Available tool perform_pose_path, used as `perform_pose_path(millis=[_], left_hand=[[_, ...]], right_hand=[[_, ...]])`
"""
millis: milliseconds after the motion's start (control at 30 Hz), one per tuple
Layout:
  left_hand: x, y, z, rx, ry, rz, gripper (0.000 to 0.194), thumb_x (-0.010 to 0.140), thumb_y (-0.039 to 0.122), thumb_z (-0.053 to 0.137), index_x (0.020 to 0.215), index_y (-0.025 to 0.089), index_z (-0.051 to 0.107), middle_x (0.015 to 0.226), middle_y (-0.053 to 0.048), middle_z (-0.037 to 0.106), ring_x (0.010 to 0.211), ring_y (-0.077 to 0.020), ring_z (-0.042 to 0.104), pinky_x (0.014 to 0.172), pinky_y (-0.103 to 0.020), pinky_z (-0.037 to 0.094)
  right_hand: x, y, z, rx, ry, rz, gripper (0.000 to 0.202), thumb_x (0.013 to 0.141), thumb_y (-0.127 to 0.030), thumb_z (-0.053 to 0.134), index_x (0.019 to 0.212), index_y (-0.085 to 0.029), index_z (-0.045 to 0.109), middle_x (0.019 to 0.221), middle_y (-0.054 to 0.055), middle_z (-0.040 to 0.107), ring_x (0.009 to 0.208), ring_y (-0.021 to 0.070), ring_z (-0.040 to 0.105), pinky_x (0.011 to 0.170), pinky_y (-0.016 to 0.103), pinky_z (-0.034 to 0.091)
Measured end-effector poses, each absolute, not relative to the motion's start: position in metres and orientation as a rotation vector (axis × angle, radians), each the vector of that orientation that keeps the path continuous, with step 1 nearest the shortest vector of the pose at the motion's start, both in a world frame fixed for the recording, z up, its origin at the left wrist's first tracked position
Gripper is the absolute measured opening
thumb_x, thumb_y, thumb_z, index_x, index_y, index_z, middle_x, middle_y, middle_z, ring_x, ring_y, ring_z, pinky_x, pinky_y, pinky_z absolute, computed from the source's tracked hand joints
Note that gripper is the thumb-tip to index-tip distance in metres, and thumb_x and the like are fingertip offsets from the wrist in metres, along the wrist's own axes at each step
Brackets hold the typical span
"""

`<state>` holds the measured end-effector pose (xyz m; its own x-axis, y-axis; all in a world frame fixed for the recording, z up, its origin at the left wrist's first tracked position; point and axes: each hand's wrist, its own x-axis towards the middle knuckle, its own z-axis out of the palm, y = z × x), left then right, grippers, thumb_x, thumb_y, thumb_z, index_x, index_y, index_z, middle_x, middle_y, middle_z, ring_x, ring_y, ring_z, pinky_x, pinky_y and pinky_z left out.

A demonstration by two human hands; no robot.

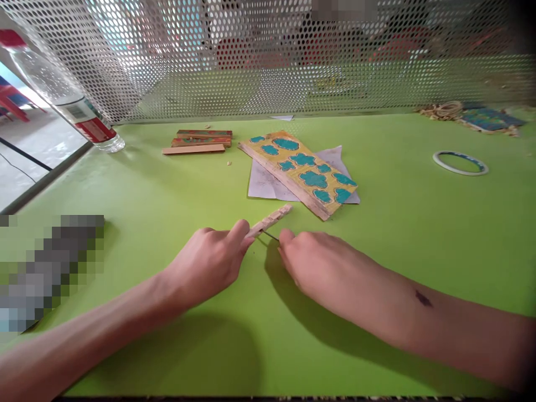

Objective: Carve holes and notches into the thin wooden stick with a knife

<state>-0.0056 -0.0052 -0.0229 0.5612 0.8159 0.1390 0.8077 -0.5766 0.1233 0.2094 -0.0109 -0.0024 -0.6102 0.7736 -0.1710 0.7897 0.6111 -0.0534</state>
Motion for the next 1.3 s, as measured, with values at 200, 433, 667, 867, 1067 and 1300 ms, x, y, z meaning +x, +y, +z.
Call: perform_pose_path(millis=[200, 433, 667, 867, 1067, 1300], left_hand=[[-0.007, -0.004, -0.025, 2.695, 1.431, 0.298, 0.026, 0.103, 0.028, 0.033, 0.096, 0.015, 0.054, 0.053, 0.006, 0.043, 0.039, -0.0138, 0.041, 0.044, -0.027, 0.027], [-0.003, -0.008, -0.022, 2.445, 1.532, 0.369, 0.021, 0.102, 0.028, 0.037, 0.101, 0.017, 0.054, 0.052, 0.008, 0.04, 0.039, -0.0125, 0.039, 0.044, -0.026, 0.027], [-0.004, -0.005, -0.021, 2.354, 1.467, 0.582, 0.017, 0.1, 0.025, 0.038, 0.101, 0.017, 0.053, 0.054, 0.007, 0.044, 0.044, -0.0112, 0.042, 0.047, -0.022, 0.032], [-0.005, -0.007, -0.023, 2.484, 1.47, 0.796, 0.013, 0.101, 0.024, 0.04, 0.102, 0.019, 0.051, 0.055, 0.008, 0.042, 0.042, -0.0093, 0.035, 0.045, -0.019, 0.029], [-0.004, -0.011, -0.023, 2.497, 1.506, 0.868, 0.008, 0.101, 0.022, 0.041, 0.101, 0.02, 0.048, 0.057, 0.008, 0.043, 0.043, -0.0092, 0.038, 0.046, -0.019, 0.031], [-0.003, -0.009, -0.022, 2.472, 1.57, 0.926, 0.012, 0.102, 0.026, 0.04, 0.108, 0.019, 0.047, 0.06, 0.007, 0.05, 0.043, -0.0097, 0.044, 0.047, -0.019, 0.033]], right_hand=[[0.221, 0.012, 0.006, 1.431, 2.47, -0.939, 0.031, 0.099, -0.032, 0.035, 0.079, -0.019, 0.055, 0.057, 0.002, 0.06, 0.037, 0.0117, 0.049, 0.039, 0.025, 0.028], [0.233, 0.022, 0.001, 1.462, 2.227, -1.435, 0.038, 0.098, -0.052, 0.028, 0.079, -0.023, 0.044, 0.054, -0.004, 0.049, 0.033, 0.0097, 0.043, 0.032, 0.021, 0.027], [0.212, -0.004, -0.011, 1.659, 2.71, -0.612, 0.022, 0.097, -0.024, 0.036, 0.081, -0.019, 0.051, 0.052, -0.001, 0.048, 0.04, 0.0115, 0.039, 0.042, 0.027, 0.015], [0.216, 0.001, 0.004, 1.593, 2.43, -1.492, 0.034, 0.101, -0.045, 0.032, 0.078, -0.022, 0.044, 0.054, -0.005, 0.047, 0.037, 0.0098, 0.042, 0.035, 0.023, 0.026], [0.222, 0.017, 0.015, 1.195, 1.552, -2.625, 0.039, 0.092, -0.057, 0.049, 0.076, -0.023, 0.04, 0.056, -0.011, 0.036, 0.034, 0.0046, 0.028, 0.028, 0.017, 0.029], [0.225, 0.011, 0.015, 1.587, 2.506, -1.508, 0.037, 0.097, -0.052, 0.038, 0.076, -0.022, 0.045, 0.059, -0.005, 0.048, 0.043, 0.0095, 0.042, 0.039, 0.024, 0.03]])
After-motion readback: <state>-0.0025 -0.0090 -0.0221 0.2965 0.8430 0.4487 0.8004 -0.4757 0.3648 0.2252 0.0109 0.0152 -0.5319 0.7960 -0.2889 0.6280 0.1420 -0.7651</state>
